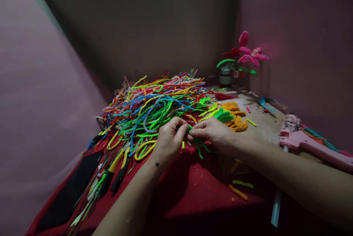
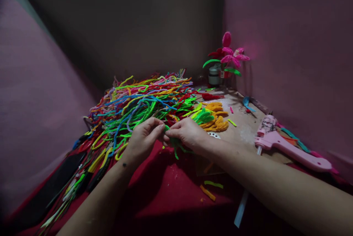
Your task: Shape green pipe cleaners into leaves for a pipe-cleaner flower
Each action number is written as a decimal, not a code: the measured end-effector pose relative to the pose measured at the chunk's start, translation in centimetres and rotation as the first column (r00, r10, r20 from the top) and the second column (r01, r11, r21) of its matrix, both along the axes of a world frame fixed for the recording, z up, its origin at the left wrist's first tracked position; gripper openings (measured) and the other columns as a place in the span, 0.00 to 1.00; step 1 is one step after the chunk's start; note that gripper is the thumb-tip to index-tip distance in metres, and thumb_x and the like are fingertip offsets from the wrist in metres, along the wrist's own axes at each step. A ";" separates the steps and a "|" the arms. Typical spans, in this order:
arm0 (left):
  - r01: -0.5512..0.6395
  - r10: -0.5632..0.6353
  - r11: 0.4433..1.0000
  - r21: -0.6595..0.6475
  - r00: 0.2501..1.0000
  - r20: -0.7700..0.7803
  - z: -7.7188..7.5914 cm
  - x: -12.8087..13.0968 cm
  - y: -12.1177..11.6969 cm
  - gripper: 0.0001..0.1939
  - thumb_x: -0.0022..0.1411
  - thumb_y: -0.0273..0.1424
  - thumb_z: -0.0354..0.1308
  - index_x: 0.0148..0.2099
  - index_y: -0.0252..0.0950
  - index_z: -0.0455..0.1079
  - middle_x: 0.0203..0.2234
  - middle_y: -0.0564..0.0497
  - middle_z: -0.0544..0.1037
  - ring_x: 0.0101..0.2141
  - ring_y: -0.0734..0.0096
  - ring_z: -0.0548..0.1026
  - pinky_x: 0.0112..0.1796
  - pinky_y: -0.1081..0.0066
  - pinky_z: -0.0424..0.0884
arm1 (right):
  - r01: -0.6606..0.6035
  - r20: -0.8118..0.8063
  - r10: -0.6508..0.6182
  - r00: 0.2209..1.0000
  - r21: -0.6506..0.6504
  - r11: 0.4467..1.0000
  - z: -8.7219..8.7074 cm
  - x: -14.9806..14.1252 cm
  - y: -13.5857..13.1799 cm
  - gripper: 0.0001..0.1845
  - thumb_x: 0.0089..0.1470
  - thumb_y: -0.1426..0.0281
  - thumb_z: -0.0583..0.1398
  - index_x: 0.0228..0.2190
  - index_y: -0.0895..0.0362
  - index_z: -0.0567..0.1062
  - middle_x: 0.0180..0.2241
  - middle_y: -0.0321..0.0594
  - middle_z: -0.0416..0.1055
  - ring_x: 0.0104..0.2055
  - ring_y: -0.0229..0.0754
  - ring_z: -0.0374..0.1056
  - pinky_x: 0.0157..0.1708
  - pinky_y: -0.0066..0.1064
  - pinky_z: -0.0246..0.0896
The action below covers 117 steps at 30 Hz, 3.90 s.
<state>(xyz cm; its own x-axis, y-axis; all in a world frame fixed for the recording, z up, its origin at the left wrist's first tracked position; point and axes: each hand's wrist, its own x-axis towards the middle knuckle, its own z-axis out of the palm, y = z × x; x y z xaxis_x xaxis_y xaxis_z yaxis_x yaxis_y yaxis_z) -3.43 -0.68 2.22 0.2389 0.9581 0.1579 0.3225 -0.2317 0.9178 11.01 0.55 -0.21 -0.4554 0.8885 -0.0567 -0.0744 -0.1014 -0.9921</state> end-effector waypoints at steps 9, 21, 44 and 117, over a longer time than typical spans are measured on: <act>-0.005 0.011 0.998 0.064 0.996 -0.091 0.3 -1.0 0.6 0.08 0.56 0.34 0.53 0.31 0.33 0.65 0.16 0.56 0.67 0.16 0.81 0.63 0.18 0.78 0.59 | 0.023 0.017 -0.021 1.000 -0.154 0.988 0.8 -0.1 -0.3 0.07 0.43 0.70 0.60 0.19 0.62 0.72 0.16 0.36 0.69 0.16 0.30 0.59 0.15 0.22 0.51; -0.107 0.107 0.994 0.007 0.992 0.068 0.2 -0.2 0.3 0.08 0.51 0.32 0.57 0.26 0.33 0.65 0.13 0.58 0.65 0.14 0.83 0.60 0.15 0.79 0.55 | -0.050 -0.051 0.039 0.998 -0.230 0.972 0.8 0.0 -0.4 0.08 0.46 0.74 0.58 0.19 0.63 0.71 0.14 0.36 0.68 0.13 0.29 0.58 0.13 0.21 0.49; 0.009 -0.011 0.997 -0.071 1.000 -0.018 0.4 -1.3 0.8 0.09 0.52 0.36 0.56 0.30 0.34 0.66 0.14 0.58 0.64 0.14 0.82 0.58 0.16 0.78 0.53 | -0.120 0.032 0.125 0.992 -0.129 0.984 0.9 0.1 -0.5 0.09 0.46 0.69 0.58 0.22 0.63 0.72 0.14 0.36 0.69 0.11 0.29 0.57 0.10 0.21 0.45; 0.203 0.052 0.709 0.676 0.940 -0.337 -1.6 0.0 0.0 0.09 0.57 0.22 0.53 0.39 0.37 0.69 0.33 0.50 0.69 0.35 0.76 0.70 0.35 0.76 0.66 | 0.059 -0.520 -0.414 0.747 -0.568 0.821 1.3 0.6 1.4 0.09 0.48 0.83 0.53 0.22 0.63 0.71 0.17 0.38 0.68 0.20 0.34 0.64 0.22 0.26 0.62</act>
<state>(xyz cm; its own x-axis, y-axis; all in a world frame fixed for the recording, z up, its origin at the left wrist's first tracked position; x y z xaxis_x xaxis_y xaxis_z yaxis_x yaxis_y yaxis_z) -3.39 -0.71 0.66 0.4623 0.5803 0.6705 0.5073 -0.7933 0.3368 11.64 1.99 1.10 -0.3253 0.8953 -0.3043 -0.7186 -0.4432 -0.5359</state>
